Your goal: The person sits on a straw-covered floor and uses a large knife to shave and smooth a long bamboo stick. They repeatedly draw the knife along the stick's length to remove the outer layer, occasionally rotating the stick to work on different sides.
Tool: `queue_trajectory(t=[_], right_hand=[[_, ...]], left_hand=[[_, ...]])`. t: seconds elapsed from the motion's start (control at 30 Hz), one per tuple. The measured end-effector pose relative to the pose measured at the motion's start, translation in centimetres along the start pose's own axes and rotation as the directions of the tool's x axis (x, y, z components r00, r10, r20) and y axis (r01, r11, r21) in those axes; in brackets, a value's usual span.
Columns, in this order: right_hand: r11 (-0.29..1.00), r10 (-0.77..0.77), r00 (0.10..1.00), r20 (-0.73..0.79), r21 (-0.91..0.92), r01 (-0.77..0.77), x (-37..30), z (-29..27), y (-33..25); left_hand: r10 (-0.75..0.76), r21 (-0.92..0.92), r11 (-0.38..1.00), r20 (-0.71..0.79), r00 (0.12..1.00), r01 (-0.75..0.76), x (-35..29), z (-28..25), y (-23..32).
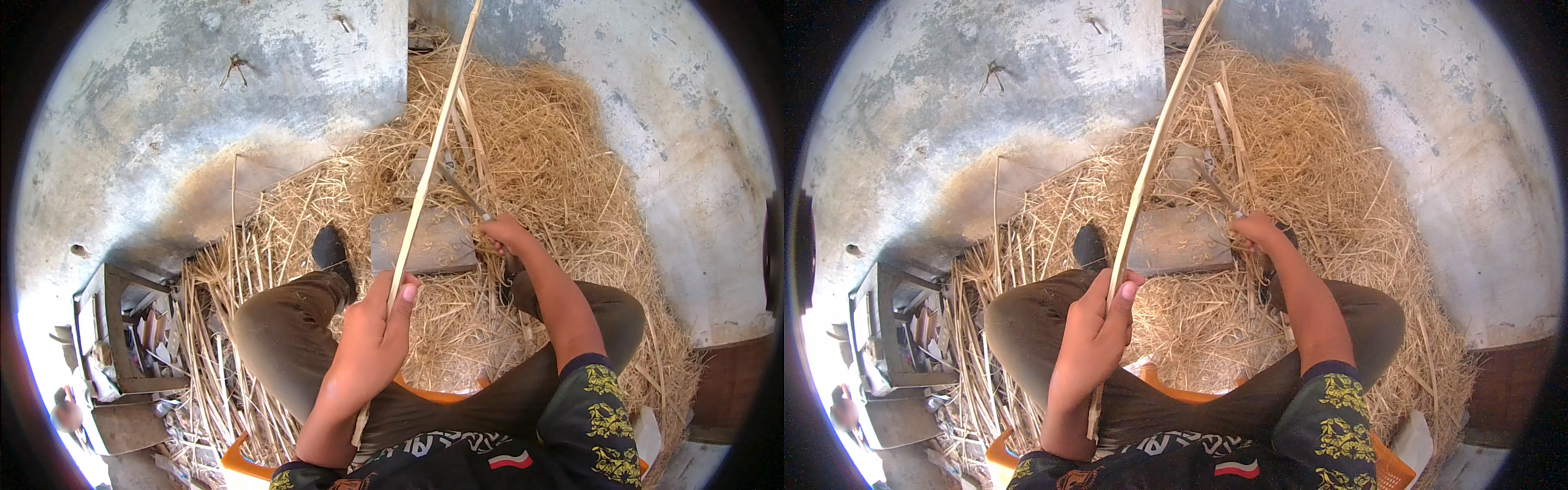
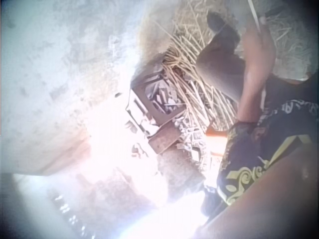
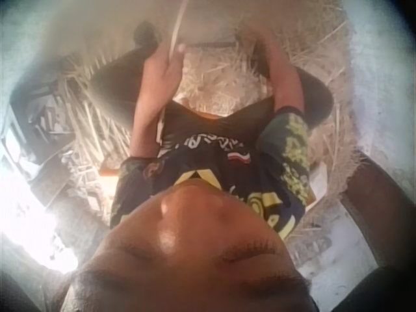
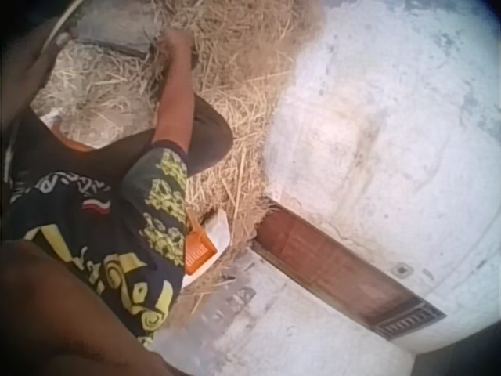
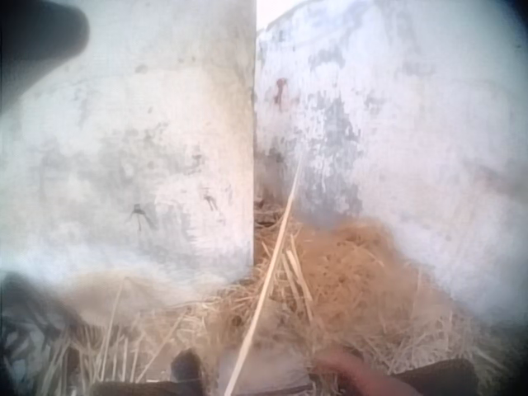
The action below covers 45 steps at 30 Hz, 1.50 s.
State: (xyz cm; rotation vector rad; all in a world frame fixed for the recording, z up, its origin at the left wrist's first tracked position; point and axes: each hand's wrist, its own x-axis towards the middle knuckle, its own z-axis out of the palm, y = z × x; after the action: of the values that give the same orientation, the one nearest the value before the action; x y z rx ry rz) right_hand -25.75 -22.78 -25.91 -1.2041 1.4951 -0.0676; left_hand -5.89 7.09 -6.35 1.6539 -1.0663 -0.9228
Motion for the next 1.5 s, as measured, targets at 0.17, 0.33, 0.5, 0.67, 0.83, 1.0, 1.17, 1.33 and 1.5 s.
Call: queue_trajectory(t=[0.17,0.33,0.5,0.67,0.83,1.0,1.17,1.33,1.5], right_hand=[[0.874,0.147,0.929,0.340,0.394,-0.283,0.9,2.4,-0.3],[0.629,-0.010,0.848,0.529,0.663,-0.406,2.9,2.7,1.1],[0.385,-0.142,0.757,0.638,0.740,-0.552,4.3,4.6,1.8],[0.193,-0.289,0.678,0.676,0.734,-0.651,4.7,4.7,1.9],[0.079,-0.351,0.675,0.649,0.739,-0.669,5.4,5.7,2.4],[0.437,-0.083,0.943,0.323,0.862,-0.257,4.8,8.6,2.8],[0.674,0.031,0.997,0.069,0.735,-0.072,4.4,8.8,3.1],[0.832,-0.043,0.998,-0.043,0.551,0.060,5.7,6.1,3.4],[0.793,-0.125,0.969,-0.212,0.566,0.226,3.7,6.5,5.3]], left_hand=[[-0.015,-0.012,1.000,0.017,1.000,0.015,-0.1,0.0,-0.1],[-0.039,0.023,0.999,0.021,0.999,0.039,-0.1,0.0,0.1],[-0.048,0.003,0.999,0.040,0.998,0.048,-0.2,0.0,0.4],[-0.035,0.034,0.999,0.041,0.999,0.033,-0.2,0.3,0.0],[-0.037,0.048,0.998,0.064,0.997,0.034,-0.1,0.4,0.4],[-0.035,0.031,0.999,0.054,0.998,0.033,-0.1,0.4,0.3],[-0.022,0.005,1.000,0.043,0.999,0.022,0.1,0.4,0.0],[-0.042,0.030,0.999,0.045,0.998,0.041,-0.1,0.2,0.4],[-0.047,0.029,0.999,0.060,0.997,0.045,0.1,0.5,0.7]])
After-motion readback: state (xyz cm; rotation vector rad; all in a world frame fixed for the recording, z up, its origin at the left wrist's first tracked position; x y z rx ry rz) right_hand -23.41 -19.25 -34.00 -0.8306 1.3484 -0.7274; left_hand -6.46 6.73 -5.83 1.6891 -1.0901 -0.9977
